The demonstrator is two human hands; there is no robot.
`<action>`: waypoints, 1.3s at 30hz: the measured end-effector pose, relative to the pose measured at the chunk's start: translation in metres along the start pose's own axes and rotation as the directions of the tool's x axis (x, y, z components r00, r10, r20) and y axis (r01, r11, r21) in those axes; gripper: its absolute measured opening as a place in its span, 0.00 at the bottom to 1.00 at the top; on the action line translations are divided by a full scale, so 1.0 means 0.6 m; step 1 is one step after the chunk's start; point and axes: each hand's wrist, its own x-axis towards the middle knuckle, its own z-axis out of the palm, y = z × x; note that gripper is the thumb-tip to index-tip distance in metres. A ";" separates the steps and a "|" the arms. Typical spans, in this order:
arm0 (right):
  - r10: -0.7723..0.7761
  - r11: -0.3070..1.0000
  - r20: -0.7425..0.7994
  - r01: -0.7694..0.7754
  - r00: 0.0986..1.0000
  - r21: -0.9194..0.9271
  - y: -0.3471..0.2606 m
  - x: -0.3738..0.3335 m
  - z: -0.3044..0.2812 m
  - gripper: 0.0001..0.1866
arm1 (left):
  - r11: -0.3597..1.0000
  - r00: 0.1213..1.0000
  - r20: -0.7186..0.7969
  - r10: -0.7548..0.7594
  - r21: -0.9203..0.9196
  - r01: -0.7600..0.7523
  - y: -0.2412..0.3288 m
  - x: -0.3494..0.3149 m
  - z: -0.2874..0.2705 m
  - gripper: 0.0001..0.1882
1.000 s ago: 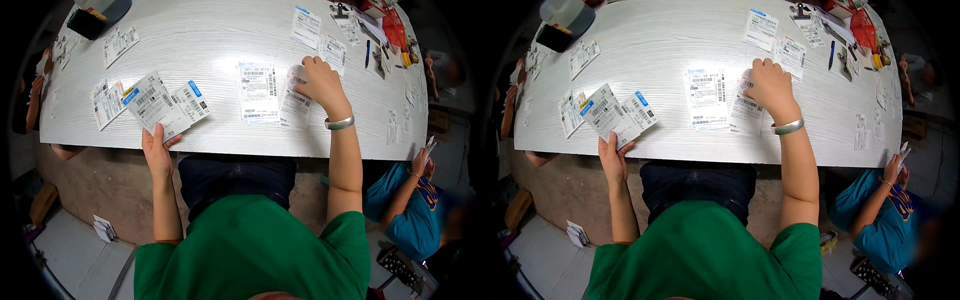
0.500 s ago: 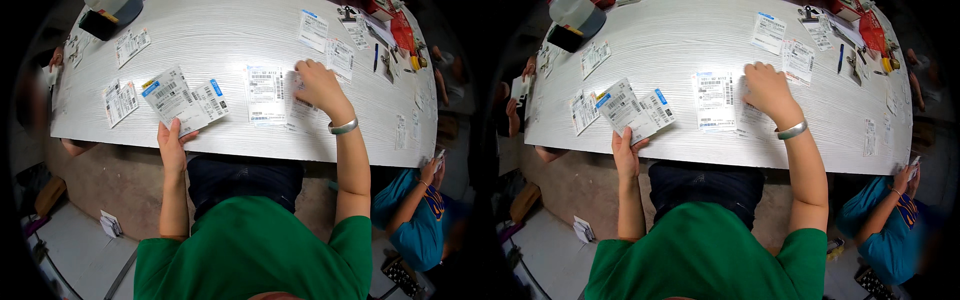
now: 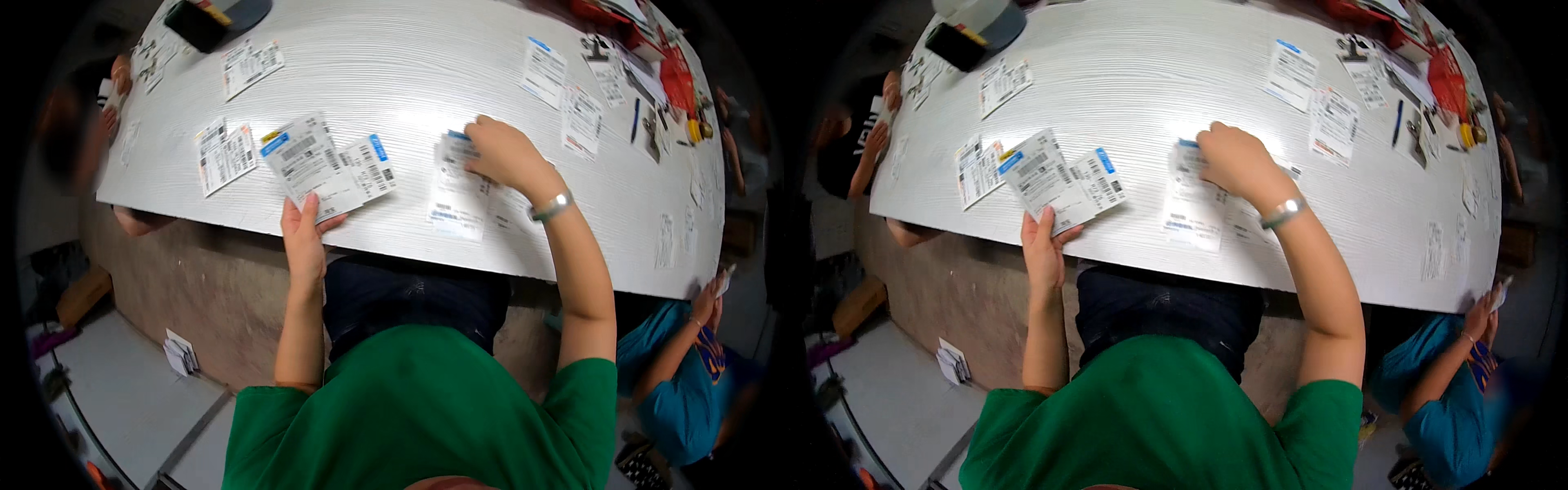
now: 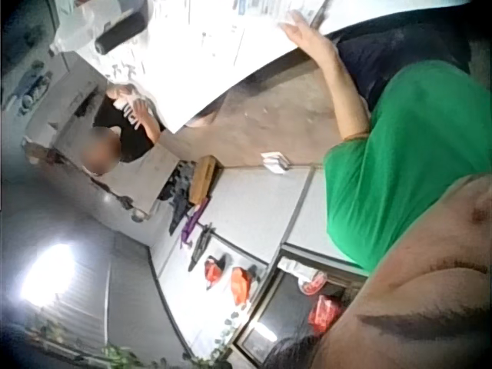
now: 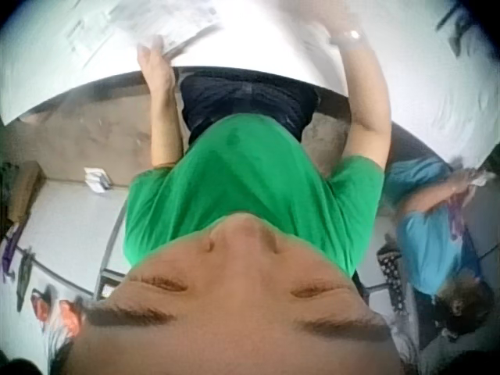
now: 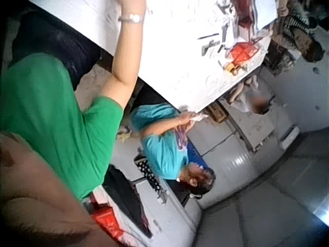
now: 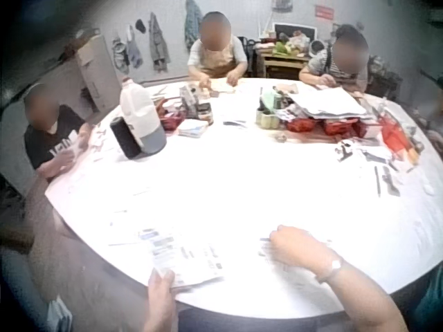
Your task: The person sorts through a stack of papers, placing them into different piles on a table and occasionally using a clip to secure a group of papers.
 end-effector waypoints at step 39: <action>0.438 0.305 -0.270 0.141 0.857 0.942 -0.092 -0.169 0.068 0.10 | 0.978 0.952 0.235 -0.195 -0.026 0.207 -0.022 -0.012 0.069 0.17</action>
